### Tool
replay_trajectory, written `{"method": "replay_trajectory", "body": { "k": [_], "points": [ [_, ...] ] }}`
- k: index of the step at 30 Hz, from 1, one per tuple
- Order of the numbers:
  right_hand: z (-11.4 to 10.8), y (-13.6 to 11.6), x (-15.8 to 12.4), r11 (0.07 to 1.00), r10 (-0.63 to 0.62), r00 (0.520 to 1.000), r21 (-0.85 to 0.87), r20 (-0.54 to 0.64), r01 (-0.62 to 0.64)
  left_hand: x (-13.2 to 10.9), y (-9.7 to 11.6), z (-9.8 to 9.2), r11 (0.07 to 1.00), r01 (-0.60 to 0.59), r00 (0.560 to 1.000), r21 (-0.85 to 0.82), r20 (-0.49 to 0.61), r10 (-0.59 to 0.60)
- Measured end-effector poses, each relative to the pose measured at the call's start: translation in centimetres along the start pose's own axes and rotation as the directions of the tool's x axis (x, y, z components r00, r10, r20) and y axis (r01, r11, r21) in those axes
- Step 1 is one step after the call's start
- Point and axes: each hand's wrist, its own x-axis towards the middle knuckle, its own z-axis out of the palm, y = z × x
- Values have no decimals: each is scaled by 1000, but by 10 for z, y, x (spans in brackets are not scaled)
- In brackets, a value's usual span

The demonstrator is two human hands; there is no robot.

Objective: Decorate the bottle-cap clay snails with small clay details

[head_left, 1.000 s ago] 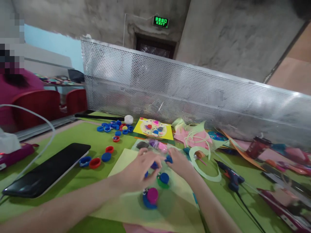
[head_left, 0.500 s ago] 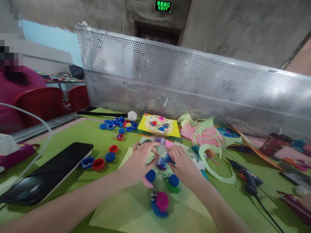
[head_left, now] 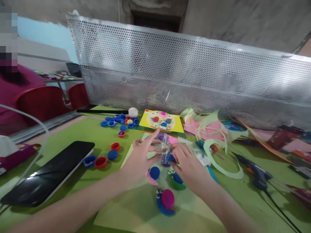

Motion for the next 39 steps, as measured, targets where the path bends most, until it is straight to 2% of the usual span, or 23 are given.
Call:
{"method": "replay_trajectory", "body": {
  "k": [6,17,26,32,39],
  "points": [
    [-3,3,-5,996,33,999,87,-6,-33,-4,4,0,999,-34,993,-34,114,37],
    [7,9,-3,986,119,992,108,47,-124,-3,2,4,998,-32,983,53,183,22],
    [6,2,0,981,143,984,120,102,-155,-3,-2,6,996,-69,979,65,199,54],
    [2,-1,2,981,145,983,115,112,-158,2,-12,1,994,-105,980,40,174,97],
    [6,-2,1,974,177,980,130,95,-188,0,-17,5,992,-122,978,-23,169,125]
  ]
}}
